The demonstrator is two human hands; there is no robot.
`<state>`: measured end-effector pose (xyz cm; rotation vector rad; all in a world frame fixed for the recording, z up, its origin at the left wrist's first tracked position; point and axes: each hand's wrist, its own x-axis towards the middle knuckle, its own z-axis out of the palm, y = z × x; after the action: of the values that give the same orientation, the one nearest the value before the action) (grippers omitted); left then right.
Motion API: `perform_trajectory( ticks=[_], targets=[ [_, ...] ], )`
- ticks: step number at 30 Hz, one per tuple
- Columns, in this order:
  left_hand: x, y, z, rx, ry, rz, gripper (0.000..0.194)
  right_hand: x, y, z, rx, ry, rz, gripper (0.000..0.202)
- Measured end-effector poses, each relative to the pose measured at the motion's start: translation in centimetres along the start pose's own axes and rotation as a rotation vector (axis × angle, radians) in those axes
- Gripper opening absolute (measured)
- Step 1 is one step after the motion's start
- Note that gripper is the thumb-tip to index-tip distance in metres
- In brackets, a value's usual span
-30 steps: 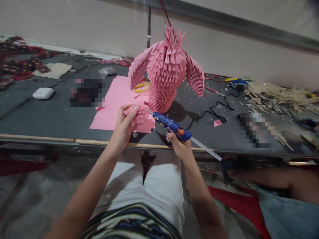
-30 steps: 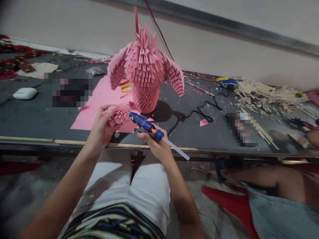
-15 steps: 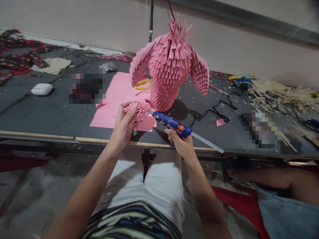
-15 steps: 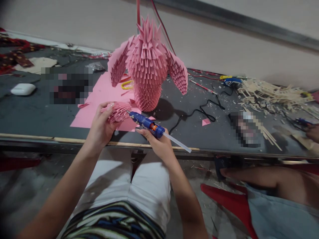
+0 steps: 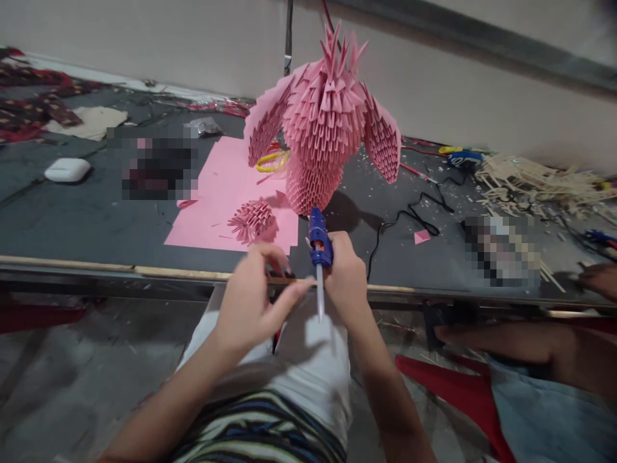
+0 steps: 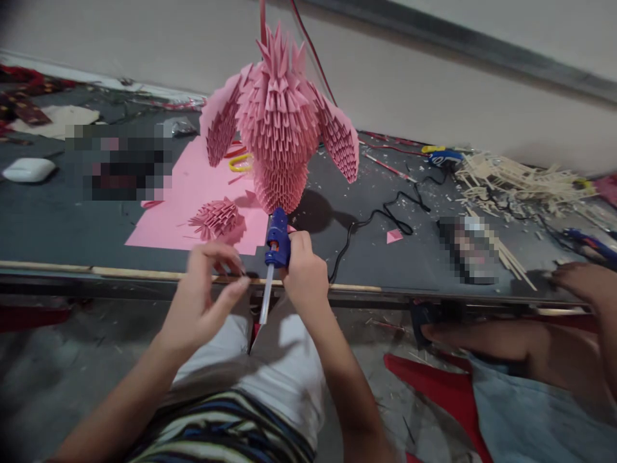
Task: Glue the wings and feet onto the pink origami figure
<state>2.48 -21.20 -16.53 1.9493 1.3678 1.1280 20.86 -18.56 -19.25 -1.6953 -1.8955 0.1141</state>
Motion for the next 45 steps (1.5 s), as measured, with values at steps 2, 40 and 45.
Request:
perform_trajectory(
  ticks=[2, 40, 45],
  targets=[
    [-1.4, 1.5, 0.0, -0.038, -0.349, -0.194, 0.039, -0.3, -0.4, 0.4, -0.140, 0.018, -0.025, 0.030],
    [-1.4, -0.6, 2.0, -0.624, -0.429, -0.396, 0.052, -0.9, -0.6, 1.9, -0.449, 0.197, -0.227, 0.034],
    [-1.8, 0.1, 1.3, -0.498, -0.474, -0.353, 0.054, -1.3, -0.3, 1.9, -0.356, 0.191, -0.212, 0.037]
  ],
)
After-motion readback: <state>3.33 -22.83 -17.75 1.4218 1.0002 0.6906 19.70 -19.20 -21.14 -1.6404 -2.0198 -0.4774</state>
